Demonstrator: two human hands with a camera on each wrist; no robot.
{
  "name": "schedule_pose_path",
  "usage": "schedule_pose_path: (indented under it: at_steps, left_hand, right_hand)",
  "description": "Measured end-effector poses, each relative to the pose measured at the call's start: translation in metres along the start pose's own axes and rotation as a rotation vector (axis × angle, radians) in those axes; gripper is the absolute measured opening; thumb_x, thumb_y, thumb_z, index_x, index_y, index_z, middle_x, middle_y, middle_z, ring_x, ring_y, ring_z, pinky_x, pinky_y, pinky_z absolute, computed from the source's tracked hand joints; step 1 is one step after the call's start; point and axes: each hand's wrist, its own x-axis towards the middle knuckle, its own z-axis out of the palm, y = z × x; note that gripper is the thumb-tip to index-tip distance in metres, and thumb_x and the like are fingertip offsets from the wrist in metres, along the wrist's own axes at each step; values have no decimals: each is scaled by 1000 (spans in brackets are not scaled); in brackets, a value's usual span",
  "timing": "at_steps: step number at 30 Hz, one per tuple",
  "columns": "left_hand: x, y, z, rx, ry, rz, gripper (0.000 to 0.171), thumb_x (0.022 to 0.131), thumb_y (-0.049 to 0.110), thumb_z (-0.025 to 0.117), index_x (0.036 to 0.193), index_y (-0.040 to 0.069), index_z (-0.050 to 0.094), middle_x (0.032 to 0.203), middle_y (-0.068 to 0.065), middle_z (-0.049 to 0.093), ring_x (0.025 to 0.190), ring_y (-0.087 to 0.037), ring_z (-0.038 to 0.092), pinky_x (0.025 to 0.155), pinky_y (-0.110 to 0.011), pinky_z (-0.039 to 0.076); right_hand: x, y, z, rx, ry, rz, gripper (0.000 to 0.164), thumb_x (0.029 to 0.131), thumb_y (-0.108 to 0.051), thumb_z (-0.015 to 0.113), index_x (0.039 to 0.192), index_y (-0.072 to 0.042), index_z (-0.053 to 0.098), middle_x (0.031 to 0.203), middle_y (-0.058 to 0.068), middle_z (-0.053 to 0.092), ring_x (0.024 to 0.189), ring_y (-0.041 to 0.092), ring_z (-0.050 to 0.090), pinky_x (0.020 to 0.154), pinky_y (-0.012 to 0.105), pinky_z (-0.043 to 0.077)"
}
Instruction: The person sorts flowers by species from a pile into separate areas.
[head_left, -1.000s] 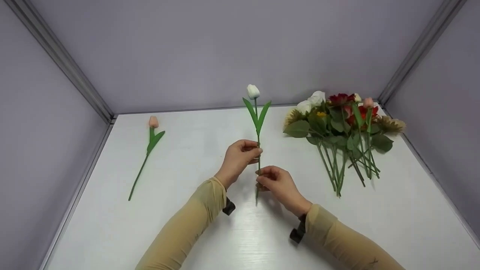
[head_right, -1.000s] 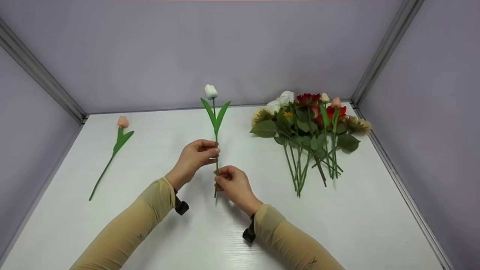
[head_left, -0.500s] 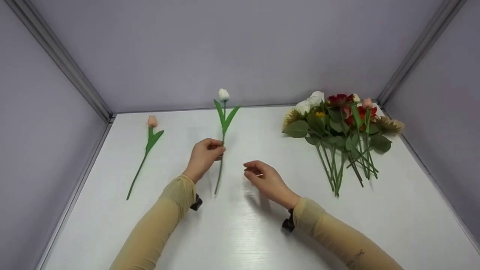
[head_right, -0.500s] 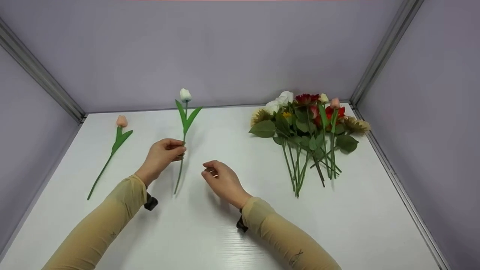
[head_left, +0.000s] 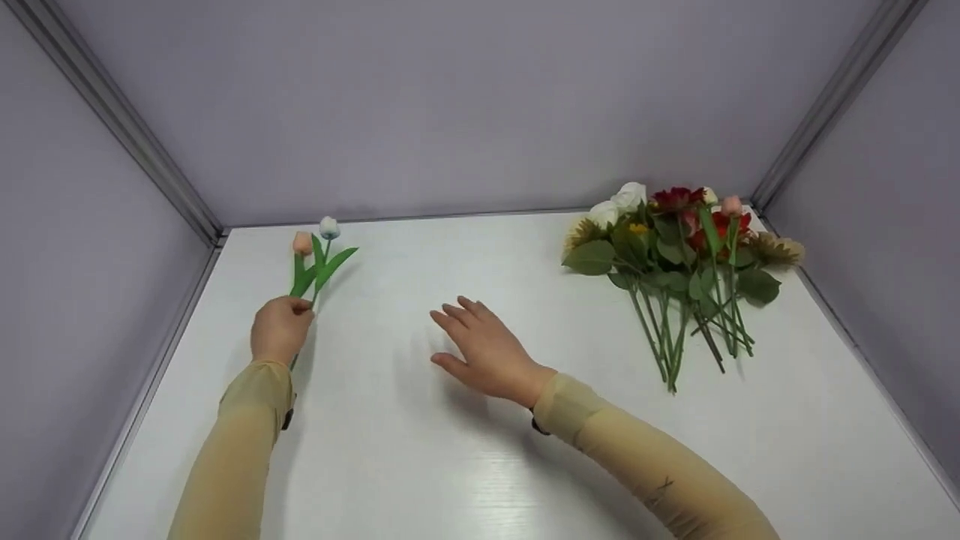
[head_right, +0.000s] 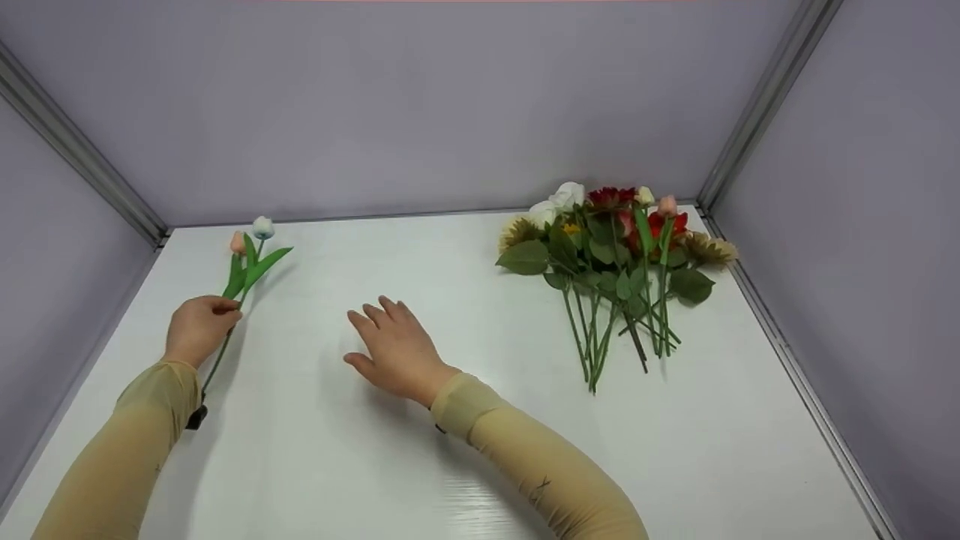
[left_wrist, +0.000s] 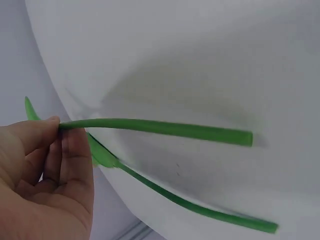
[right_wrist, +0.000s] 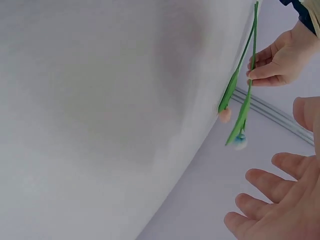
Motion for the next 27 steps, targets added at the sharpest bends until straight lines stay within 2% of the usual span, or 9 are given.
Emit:
schedule_pose_path:
  at_steps: [5, 10, 19, 27]
  left_hand:
    - [3, -21, -5, 83, 38, 3, 28, 100, 6, 56, 119, -10, 69, 117, -30, 67, 107, -44, 64, 91, -54, 51]
    - [6, -30, -1, 110, 66, 6, 25, 98, 5, 56, 112, -10, 70, 111, -30, 68, 102, -46, 64, 87, -56, 52]
    - [8, -37, 4, 137, 103, -8, 23, 98, 3, 53, 106, -10, 70, 106, -30, 69, 98, -47, 65, 83, -57, 52]
    - [12, -39, 4, 109, 129, -40, 22, 100, 3, 52, 106, -13, 67, 105, -32, 67, 99, -49, 64, 86, -58, 52]
  right_hand:
    - [8, -15, 4, -54, -25, -48, 65, 107, -50, 49, 159, -12, 38, 158, 10, 42, 152, 31, 25, 125, 43, 13]
    - [9, -22, 7, -63, -44, -68, 65, 107, -50, 48, 159, -13, 37, 158, 10, 43, 152, 31, 25, 125, 44, 13]
    - [4, -17, 12, -72, -73, -64, 64, 107, -49, 48, 159, -14, 37, 157, 10, 44, 153, 33, 23, 125, 43, 11]
    - [4, -12, 12, -69, -103, -33, 63, 107, -49, 50, 158, -15, 39, 157, 10, 45, 153, 33, 22, 125, 43, 12]
